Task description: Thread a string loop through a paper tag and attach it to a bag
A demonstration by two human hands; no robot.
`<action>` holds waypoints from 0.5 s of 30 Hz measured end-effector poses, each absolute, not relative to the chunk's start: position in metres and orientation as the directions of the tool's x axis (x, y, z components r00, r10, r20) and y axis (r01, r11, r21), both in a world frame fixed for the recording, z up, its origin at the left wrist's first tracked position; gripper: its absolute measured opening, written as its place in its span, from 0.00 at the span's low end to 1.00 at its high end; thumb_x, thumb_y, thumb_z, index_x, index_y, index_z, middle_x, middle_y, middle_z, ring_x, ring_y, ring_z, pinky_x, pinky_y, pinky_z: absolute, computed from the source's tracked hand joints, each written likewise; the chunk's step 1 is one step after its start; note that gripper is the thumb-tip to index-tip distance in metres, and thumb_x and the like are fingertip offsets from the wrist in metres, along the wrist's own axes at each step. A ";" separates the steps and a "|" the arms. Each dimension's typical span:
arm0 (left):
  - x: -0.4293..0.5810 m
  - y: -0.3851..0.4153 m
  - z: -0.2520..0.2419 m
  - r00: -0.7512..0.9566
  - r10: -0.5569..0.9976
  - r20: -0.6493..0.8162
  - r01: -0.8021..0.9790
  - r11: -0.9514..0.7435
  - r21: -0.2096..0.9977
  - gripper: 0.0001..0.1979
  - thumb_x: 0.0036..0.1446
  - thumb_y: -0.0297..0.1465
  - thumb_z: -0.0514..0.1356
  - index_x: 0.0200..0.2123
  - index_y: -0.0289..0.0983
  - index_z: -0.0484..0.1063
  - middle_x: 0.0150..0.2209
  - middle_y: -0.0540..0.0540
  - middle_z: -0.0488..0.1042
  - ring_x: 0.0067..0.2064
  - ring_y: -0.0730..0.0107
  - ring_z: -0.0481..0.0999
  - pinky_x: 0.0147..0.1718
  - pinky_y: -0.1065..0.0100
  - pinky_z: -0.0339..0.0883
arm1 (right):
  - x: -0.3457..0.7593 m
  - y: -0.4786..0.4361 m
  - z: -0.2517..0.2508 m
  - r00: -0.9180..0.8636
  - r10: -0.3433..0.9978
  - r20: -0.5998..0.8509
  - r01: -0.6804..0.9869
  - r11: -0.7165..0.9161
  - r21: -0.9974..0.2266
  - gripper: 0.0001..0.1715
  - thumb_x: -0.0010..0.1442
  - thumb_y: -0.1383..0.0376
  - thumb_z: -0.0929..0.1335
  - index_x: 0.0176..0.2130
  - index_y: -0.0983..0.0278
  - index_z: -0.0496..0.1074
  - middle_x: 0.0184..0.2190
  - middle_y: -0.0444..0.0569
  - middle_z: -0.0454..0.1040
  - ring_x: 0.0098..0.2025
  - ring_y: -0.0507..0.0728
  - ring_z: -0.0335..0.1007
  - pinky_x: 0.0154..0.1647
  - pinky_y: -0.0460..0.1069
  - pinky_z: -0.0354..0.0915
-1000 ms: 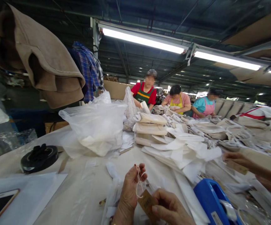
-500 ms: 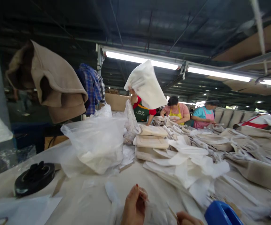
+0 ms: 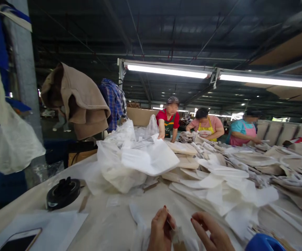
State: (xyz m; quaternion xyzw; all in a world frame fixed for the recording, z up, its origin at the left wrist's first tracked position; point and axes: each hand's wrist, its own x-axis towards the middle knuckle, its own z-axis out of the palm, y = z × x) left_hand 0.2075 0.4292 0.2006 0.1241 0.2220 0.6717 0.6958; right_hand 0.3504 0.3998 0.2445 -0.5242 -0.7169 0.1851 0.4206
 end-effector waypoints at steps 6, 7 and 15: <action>0.204 0.416 0.206 0.104 0.994 0.021 -0.830 0.075 0.552 0.16 0.46 0.39 0.67 0.21 0.33 0.68 0.20 0.48 0.71 0.23 0.76 0.66 0.25 0.74 0.60 | 0.338 0.405 0.255 -0.044 0.992 0.121 0.400 0.128 -0.907 0.30 0.47 0.41 0.67 0.37 0.62 0.71 0.39 0.53 0.72 0.43 0.64 0.66 0.41 0.54 0.63; 0.204 0.416 0.208 0.129 0.991 0.040 -0.827 0.085 0.556 0.16 0.46 0.39 0.67 0.21 0.33 0.69 0.21 0.47 0.73 0.24 0.75 0.67 0.26 0.74 0.60 | 0.335 0.405 0.256 -0.091 0.993 0.079 0.291 0.102 -0.951 0.29 0.47 0.42 0.68 0.37 0.63 0.70 0.38 0.52 0.72 0.44 0.64 0.66 0.43 0.54 0.62; 0.202 0.415 0.210 0.132 0.987 0.092 -0.778 0.046 0.626 0.10 0.44 0.34 0.68 0.20 0.35 0.73 0.33 0.42 0.75 0.50 0.59 0.67 0.46 0.68 0.60 | 0.316 0.405 0.246 -0.282 0.959 -0.023 -0.098 -0.052 -0.994 0.24 0.45 0.52 0.74 0.38 0.64 0.72 0.28 0.45 0.70 0.31 0.55 0.64 0.31 0.46 0.58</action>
